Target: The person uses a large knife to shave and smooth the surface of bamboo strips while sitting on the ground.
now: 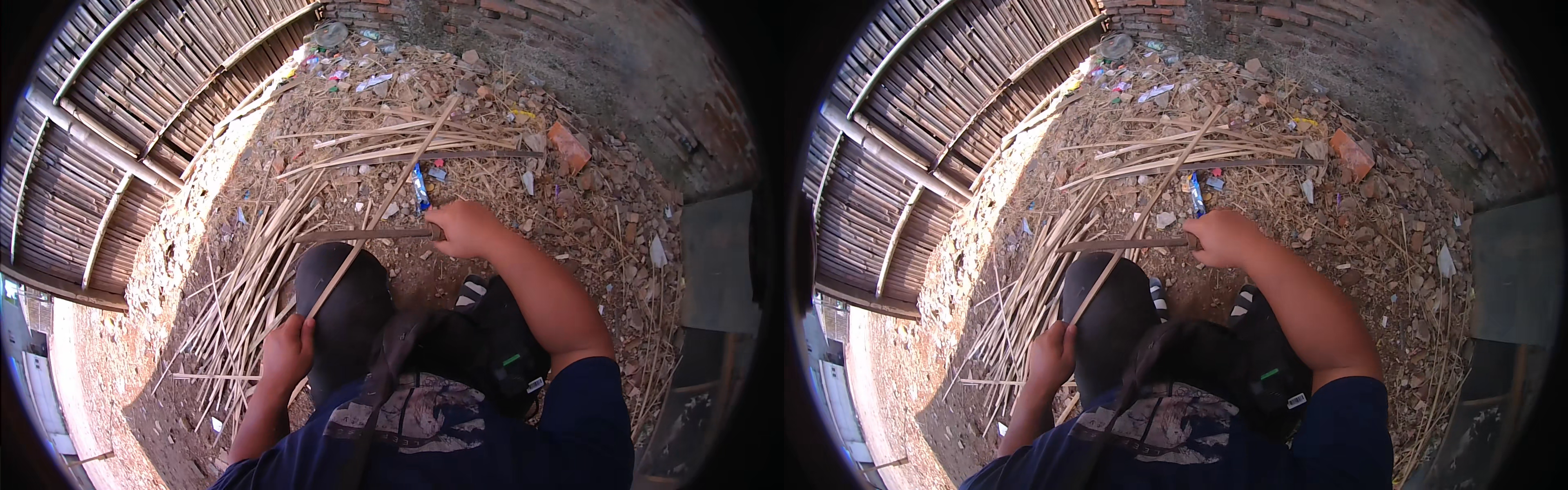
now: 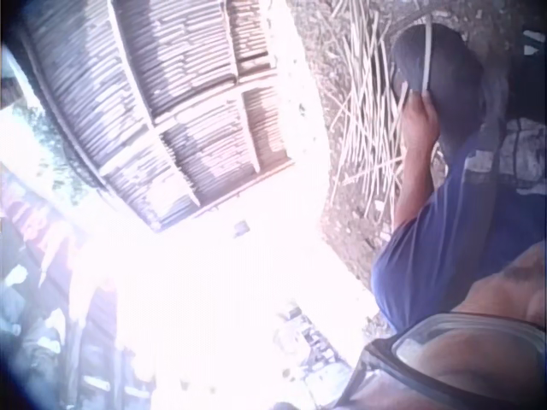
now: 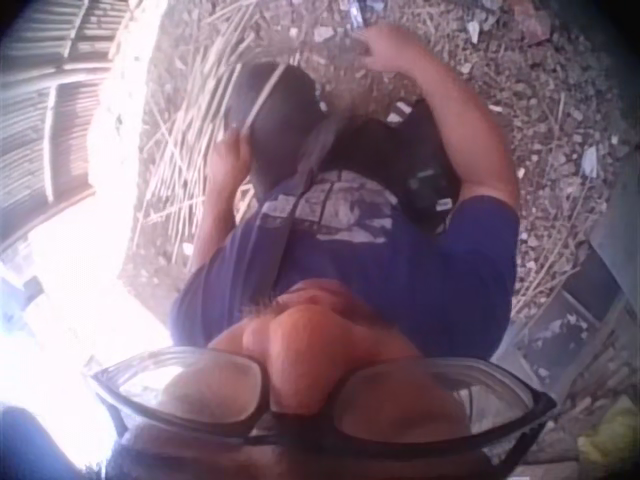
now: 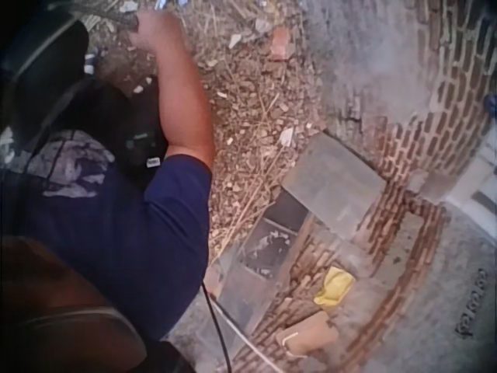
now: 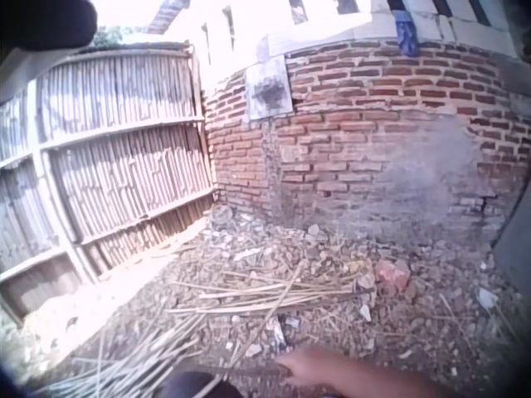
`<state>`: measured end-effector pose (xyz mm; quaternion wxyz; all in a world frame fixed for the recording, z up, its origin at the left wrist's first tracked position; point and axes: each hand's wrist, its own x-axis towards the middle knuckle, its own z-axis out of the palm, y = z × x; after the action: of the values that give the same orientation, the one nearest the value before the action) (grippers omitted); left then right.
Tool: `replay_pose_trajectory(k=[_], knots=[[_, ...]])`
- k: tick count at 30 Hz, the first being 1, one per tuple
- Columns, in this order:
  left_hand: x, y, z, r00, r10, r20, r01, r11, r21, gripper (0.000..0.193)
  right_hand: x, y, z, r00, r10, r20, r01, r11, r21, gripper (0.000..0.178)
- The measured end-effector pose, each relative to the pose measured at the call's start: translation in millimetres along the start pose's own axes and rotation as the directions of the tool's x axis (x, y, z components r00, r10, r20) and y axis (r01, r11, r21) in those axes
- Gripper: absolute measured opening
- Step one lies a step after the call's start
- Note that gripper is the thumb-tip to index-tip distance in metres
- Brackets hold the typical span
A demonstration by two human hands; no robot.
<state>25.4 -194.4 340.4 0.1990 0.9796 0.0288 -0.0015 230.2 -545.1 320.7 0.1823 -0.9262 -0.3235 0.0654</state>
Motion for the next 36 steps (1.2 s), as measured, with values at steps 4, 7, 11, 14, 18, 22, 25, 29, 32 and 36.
replay_pose_trajectory(k=[4, 7, 11, 14, 18, 22, 25, 29, 32, 36], knots=[[2, -7, 1, 0.995, 0.092, -0.033, -0.093, 0.995, -0.028, 0.031, 5, -2, 4, 0.999, 0.025, 0.048, -0.023, 0.999, -0.030, 0.031], [10, -19, 12, 0.995, 0.082, -0.064, -0.087, 0.994, -0.073, 0.032, 9, 32, 8, 0.984, 0.172, 0.045, -0.175, 0.980, 0.090, 0.024], [11, -13, 0, 1.000, 0.016, 0.023, -0.014, 0.996, -0.086, 0.033, 12, 29, 9, 0.981, 0.191, -0.012, -0.191, 0.981, 0.019, 0.032], [12, -14, -2, 0.999, 0.006, 0.045, -0.001, 0.994, -0.110, 0.033, 13, 3, 9, 0.997, 0.073, -0.018, -0.074, 0.996, -0.056, 0.036], [13, -26, 5, 0.996, -0.036, 0.085, 0.055, 0.970, -0.236, 0.034, 16, 19, 11, 0.976, 0.220, 0.006, -0.220, 0.974, 0.052, 0.028], [16, -18, -9, 0.993, -0.011, 0.114, 0.039, 0.968, -0.246, 0.035, 17, 44, 16, 0.935, 0.344, -0.089, -0.337, 0.938, 0.085, 0.032], [19, -16, -18, 0.986, 0.019, 0.167, 0.013, 0.981, -0.193, 0.039, 11, 36, 10, 0.947, 0.306, -0.095, -0.303, 0.952, 0.048, 0.033], [19, -19, -15, 0.982, 0.001, 0.189, 0.034, 0.983, -0.181, 0.036, 11, 1, -1, 0.996, 0.081, -0.027, -0.083, 0.994, -0.067, 0.035], [18, -24, -11, 0.983, 0.045, 0.176, -0.008, 0.979, -0.205, 0.037, 15, 20, 8, 0.988, 0.150, -0.031, -0.150, 0.989, -0.012, 0.034], [20, -25, -11, 0.985, 0.031, 0.169, 0.012, 0.969, -0.246, 0.036, 18, 51, 13, 0.935, 0.311, -0.169, -0.287, 0.946, 0.149, 0.033]])
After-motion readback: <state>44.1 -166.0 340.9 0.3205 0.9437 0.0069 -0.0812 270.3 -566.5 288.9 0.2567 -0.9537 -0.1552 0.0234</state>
